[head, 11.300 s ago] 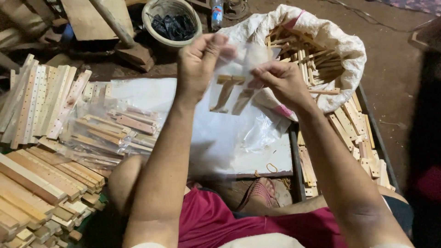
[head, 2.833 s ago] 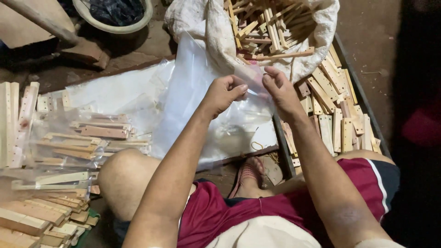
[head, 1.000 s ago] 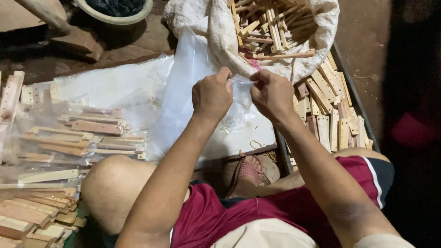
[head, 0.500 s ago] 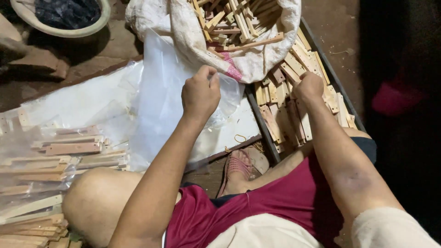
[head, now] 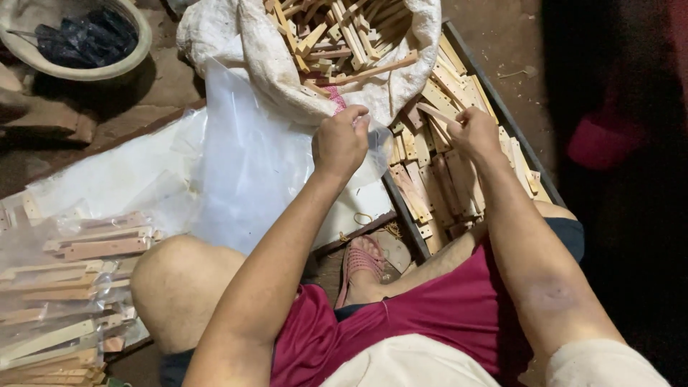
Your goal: The person places wooden pieces into plastic bags and closes them.
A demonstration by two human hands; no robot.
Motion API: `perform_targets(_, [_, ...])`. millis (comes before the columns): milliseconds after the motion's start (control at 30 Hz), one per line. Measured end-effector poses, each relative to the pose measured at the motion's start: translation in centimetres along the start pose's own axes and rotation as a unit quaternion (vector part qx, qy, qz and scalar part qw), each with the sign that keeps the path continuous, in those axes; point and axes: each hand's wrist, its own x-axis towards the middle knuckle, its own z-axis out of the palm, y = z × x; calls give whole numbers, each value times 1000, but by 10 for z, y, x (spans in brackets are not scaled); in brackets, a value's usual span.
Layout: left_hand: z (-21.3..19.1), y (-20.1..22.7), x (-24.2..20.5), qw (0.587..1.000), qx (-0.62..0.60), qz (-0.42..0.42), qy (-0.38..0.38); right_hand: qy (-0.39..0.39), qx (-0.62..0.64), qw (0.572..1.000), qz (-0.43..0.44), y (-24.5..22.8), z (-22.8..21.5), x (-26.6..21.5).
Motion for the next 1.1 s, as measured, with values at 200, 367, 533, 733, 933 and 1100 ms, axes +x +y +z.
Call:
perform_targets(200, [-1, 7, 4, 999, -35, -20, -4, 77, 179, 977, -88, -61, -67, -40])
perform_targets(367, [-10, 7, 10, 999, -34, -11, 3, 46, 287, 921, -261, -147, -159, -113])
perform_targets(533, [-19, 16, 14, 997, -62, 21, 35, 11, 191, 925, -328, -208, -147, -136])
perform_targets(733, [-39, 33, 15, 991, -107, 59, 60, -104, -119, 939, -306, -234, -101, -119])
perform_targets(933, [-36, 33, 16, 983, -109, 117, 90, -184, -320, 870, -326, -237, -83, -99])
perform_targets(1100, [-48, 29, 12, 986, -75, 122, 88, -13, 84, 970, -228, -201, -134, -108])
